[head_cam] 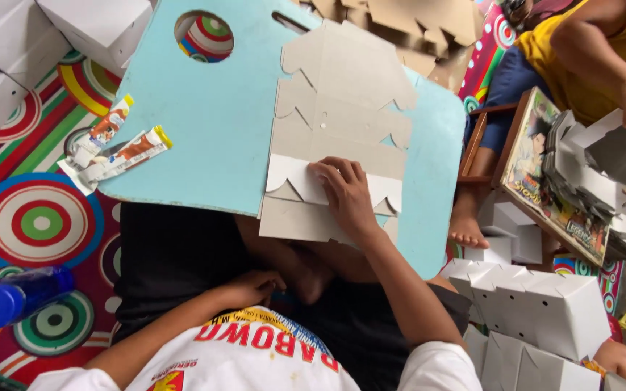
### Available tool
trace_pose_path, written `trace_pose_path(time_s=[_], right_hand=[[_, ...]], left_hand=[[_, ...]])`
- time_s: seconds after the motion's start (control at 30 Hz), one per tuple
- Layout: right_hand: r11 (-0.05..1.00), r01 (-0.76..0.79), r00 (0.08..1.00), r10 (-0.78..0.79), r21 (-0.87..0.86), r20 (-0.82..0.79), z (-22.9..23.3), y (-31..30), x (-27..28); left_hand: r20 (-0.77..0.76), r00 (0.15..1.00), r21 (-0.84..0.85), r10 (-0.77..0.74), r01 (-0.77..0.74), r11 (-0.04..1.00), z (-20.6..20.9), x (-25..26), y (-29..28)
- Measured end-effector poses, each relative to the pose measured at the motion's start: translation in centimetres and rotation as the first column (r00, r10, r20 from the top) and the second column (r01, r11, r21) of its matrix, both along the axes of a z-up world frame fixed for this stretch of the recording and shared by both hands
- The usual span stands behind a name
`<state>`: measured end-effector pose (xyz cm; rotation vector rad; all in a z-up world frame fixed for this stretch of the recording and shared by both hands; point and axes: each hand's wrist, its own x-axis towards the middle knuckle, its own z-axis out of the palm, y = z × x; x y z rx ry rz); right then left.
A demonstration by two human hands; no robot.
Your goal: Folding flat cardboard cutouts into small white boxes on a low table while sitting on the floor.
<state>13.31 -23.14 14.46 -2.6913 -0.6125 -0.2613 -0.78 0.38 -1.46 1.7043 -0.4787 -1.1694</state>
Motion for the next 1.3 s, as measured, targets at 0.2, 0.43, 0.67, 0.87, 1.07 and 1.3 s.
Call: trace_pose_path(time_s=[0.2, 0.43, 0.67, 0.87, 1.07, 1.3], right_hand=[[0.996, -0.077, 0.982, 0.084, 0.047, -0.167, 2.6, 0.6, -0.3], [0.998, -0.061, 0.987, 0.056, -0.031, -0.151, 1.0, 0.7, -1.3], [0.996, -0.025, 0.968, 0.046, 0.085, -0.248, 3.3, 1.4, -1.3], [0.927, -0.015, 0.958, 0.120, 0.375, -0.260, 4.2, 1.1, -3.4], [0.979, -0.021, 0.946, 0.085, 0.201, -0.312, 3.1, 0.2, -4.5], [0.999, -0.018, 0.962, 0.025, 0.031, -0.270, 2.0, 0.4, -4.0]], left_hand=[[-0.126, 0.992, 0.035, -0.008, 0.012, 0.999, 0.9, 1.4, -0.3], [-0.088, 0.996, -0.010, 0.026, -0.027, 1.000, -0.6, -0.2, -0.7], [-0.143, 0.989, 0.000, 0.026, -0.026, 1.000, -0.3, -0.5, -0.3], [-0.124, 0.992, -0.100, 0.040, -0.053, 0.994, -2.3, -1.0, -0.3], [-0.070, 0.997, -0.009, -0.032, 0.032, 0.999, -0.7, -0.1, -0.5], [-0.032, 0.999, 0.011, -0.042, 0.042, 0.999, -0.8, -0.1, -0.3]])
